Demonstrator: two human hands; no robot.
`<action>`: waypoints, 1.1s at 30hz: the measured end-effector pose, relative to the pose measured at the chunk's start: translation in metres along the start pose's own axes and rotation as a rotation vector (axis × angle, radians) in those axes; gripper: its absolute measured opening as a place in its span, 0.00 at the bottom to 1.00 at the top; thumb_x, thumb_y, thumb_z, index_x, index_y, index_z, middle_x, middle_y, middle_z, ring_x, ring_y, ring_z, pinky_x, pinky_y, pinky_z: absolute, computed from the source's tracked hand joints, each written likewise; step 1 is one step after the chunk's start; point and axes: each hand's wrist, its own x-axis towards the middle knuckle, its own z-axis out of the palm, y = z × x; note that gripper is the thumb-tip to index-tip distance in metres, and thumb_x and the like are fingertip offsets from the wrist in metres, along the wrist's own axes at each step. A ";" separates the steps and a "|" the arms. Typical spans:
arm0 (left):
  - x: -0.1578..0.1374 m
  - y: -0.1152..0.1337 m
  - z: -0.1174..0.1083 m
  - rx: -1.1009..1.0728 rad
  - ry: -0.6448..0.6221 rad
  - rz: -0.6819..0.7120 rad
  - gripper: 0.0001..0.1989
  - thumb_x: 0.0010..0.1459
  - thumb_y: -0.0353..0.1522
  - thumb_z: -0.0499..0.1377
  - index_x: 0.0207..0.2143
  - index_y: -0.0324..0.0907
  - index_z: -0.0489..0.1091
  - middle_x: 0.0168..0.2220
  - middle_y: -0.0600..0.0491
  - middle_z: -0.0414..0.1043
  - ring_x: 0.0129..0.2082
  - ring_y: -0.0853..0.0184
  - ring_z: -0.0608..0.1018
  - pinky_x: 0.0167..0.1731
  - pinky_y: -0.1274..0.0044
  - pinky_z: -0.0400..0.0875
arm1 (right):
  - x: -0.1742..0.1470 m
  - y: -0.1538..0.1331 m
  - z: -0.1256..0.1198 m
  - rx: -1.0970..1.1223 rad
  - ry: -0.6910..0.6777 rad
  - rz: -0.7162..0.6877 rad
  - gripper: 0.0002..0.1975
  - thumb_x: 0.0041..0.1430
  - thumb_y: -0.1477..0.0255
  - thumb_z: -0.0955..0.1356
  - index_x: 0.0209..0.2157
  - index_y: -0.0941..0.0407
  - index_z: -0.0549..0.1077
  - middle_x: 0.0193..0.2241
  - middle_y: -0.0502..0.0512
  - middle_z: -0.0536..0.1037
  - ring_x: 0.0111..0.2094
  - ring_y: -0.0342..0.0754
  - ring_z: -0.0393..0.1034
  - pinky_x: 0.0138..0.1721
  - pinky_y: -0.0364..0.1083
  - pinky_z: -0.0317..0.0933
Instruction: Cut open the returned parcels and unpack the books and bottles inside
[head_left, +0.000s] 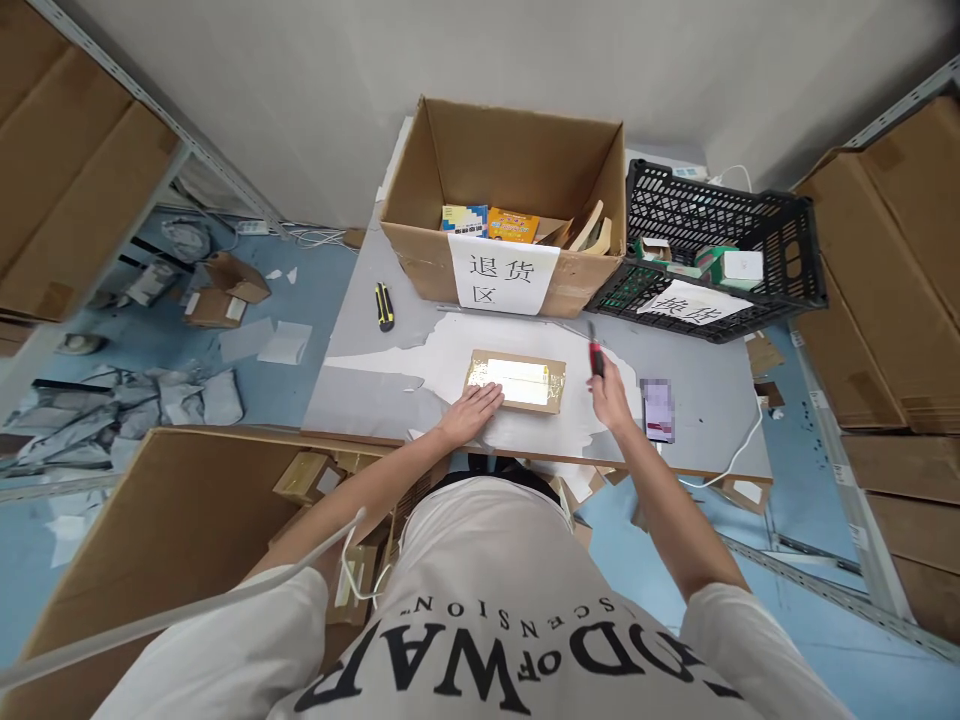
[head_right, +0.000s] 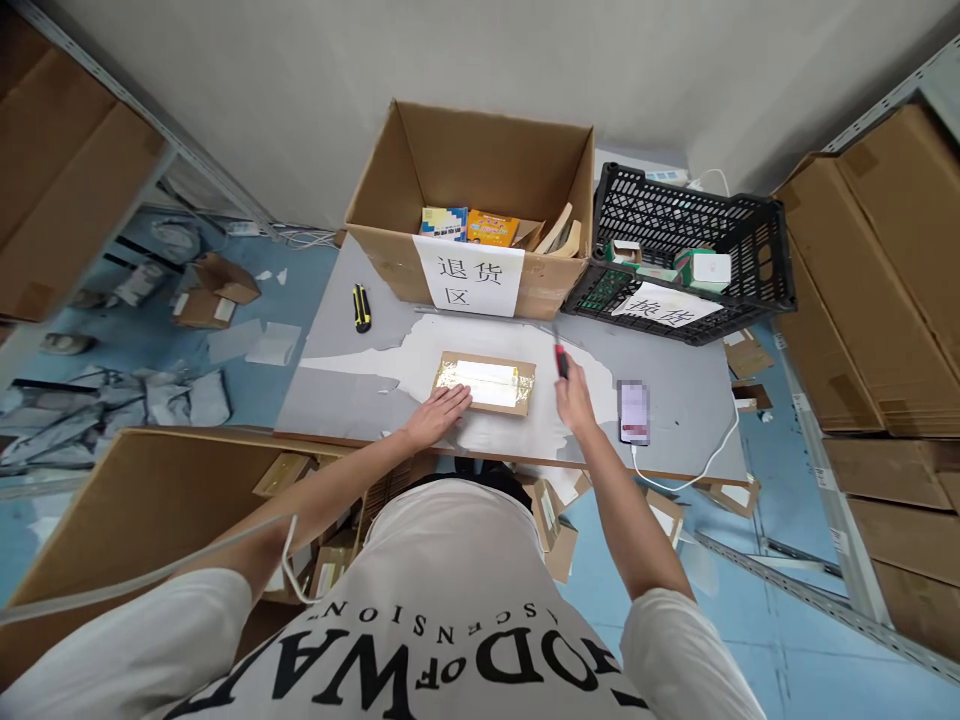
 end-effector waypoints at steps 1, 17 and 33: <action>0.002 -0.002 0.003 -0.001 0.008 -0.006 0.24 0.65 0.27 0.45 0.63 0.38 0.57 0.65 0.43 0.56 0.68 0.60 0.53 0.65 0.64 0.47 | 0.006 -0.021 0.000 -0.011 -0.087 -0.146 0.31 0.63 0.69 0.57 0.67 0.54 0.48 0.58 0.62 0.63 0.55 0.55 0.63 0.56 0.53 0.58; 0.005 -0.016 0.021 0.208 0.151 0.125 0.22 0.65 0.24 0.43 0.59 0.37 0.64 0.58 0.43 0.67 0.61 0.62 0.67 0.60 0.65 0.62 | 0.034 -0.152 0.041 -0.955 -0.773 -0.604 0.30 0.67 0.75 0.55 0.67 0.43 0.47 0.51 0.63 0.72 0.45 0.57 0.74 0.41 0.49 0.63; 0.007 -0.008 0.011 0.146 0.043 0.024 0.25 0.62 0.21 0.45 0.60 0.40 0.64 0.59 0.45 0.66 0.62 0.62 0.66 0.60 0.66 0.62 | 0.000 -0.059 -0.081 -1.079 -0.772 -0.281 0.41 0.56 0.86 0.57 0.66 0.39 0.48 0.45 0.59 0.74 0.35 0.52 0.75 0.32 0.46 0.61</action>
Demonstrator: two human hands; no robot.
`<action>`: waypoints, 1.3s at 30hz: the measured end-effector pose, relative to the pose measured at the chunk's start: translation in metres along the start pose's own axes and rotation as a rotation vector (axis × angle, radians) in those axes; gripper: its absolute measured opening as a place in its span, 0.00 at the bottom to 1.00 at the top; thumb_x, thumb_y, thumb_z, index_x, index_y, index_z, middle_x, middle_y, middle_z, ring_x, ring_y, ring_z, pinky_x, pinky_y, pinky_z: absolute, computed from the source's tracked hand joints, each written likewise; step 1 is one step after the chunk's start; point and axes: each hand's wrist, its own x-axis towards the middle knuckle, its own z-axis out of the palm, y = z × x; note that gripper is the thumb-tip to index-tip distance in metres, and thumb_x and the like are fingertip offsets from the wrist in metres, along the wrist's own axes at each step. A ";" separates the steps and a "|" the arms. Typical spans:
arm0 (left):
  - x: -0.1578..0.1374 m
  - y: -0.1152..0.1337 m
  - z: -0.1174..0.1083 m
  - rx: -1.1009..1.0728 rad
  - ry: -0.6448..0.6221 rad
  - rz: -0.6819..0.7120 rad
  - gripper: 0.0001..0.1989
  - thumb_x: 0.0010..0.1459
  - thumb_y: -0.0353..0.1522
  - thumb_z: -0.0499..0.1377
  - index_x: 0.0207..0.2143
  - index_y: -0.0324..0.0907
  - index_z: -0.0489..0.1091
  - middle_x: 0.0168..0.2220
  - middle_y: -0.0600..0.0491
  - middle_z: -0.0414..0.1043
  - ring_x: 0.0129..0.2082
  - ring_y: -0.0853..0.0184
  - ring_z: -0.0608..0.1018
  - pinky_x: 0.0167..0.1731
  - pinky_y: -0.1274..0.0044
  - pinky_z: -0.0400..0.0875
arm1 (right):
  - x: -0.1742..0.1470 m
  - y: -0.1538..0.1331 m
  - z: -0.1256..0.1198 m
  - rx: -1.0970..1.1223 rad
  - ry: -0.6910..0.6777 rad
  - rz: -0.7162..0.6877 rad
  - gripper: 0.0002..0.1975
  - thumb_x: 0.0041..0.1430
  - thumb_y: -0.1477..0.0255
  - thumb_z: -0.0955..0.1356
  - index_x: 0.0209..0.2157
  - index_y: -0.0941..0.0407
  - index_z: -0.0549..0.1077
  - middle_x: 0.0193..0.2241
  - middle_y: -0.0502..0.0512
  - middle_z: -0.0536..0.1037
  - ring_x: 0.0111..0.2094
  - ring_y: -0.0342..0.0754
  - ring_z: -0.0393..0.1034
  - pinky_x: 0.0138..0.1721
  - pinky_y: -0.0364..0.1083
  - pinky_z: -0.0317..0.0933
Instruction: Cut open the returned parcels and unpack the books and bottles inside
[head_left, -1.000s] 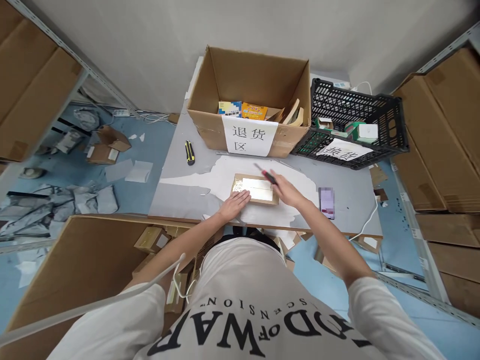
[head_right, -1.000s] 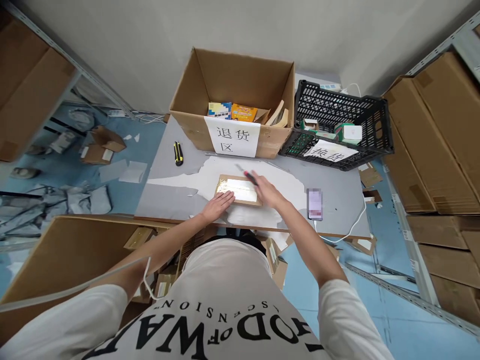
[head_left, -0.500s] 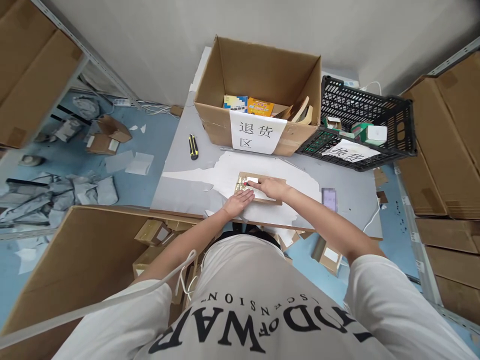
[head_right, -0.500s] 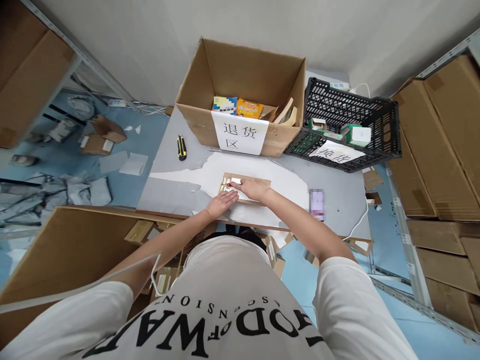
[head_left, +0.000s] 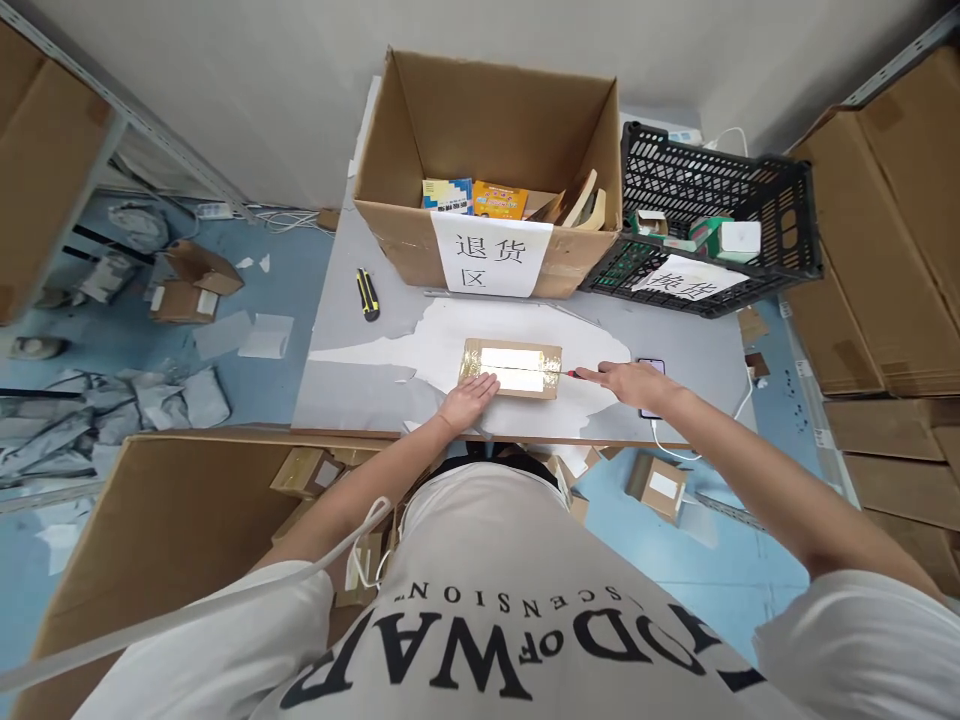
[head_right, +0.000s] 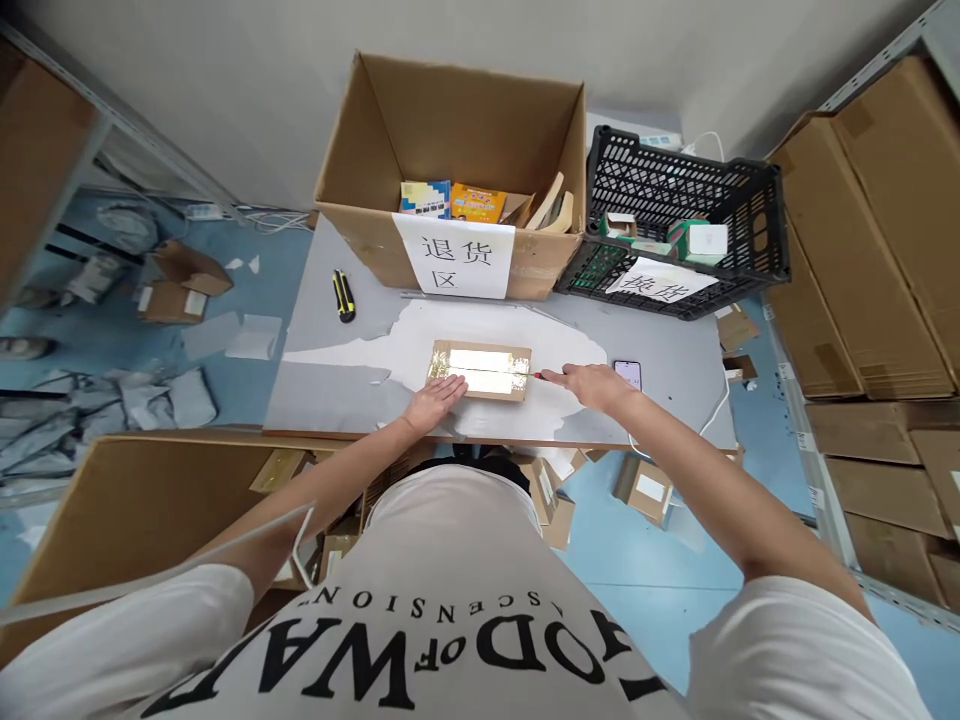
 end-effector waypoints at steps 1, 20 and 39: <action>0.000 0.001 -0.001 -0.005 -0.013 -0.008 0.26 0.61 0.21 0.45 0.60 0.40 0.64 0.59 0.45 0.66 0.62 0.62 0.66 0.60 0.66 0.62 | -0.004 0.002 0.005 0.013 0.022 0.002 0.42 0.55 0.86 0.58 0.66 0.39 0.48 0.45 0.59 0.74 0.35 0.51 0.75 0.32 0.45 0.61; 0.050 -0.025 -0.059 0.073 -0.240 -0.121 0.70 0.33 0.59 0.65 0.68 0.31 0.37 0.69 0.31 0.31 0.68 0.40 0.38 0.62 0.50 0.33 | 0.024 -0.083 0.124 1.725 0.611 0.309 0.38 0.59 0.55 0.62 0.67 0.49 0.48 0.43 0.56 0.74 0.23 0.39 0.65 0.19 0.42 0.67; 0.051 -0.022 -0.049 -0.087 -0.048 -0.147 0.56 0.37 0.50 0.67 0.64 0.36 0.50 0.60 0.34 0.55 0.61 0.44 0.58 0.56 0.60 0.61 | -0.001 -0.065 0.129 1.571 0.410 0.180 0.33 0.59 0.59 0.64 0.65 0.51 0.57 0.22 0.44 0.69 0.15 0.37 0.58 0.17 0.40 0.59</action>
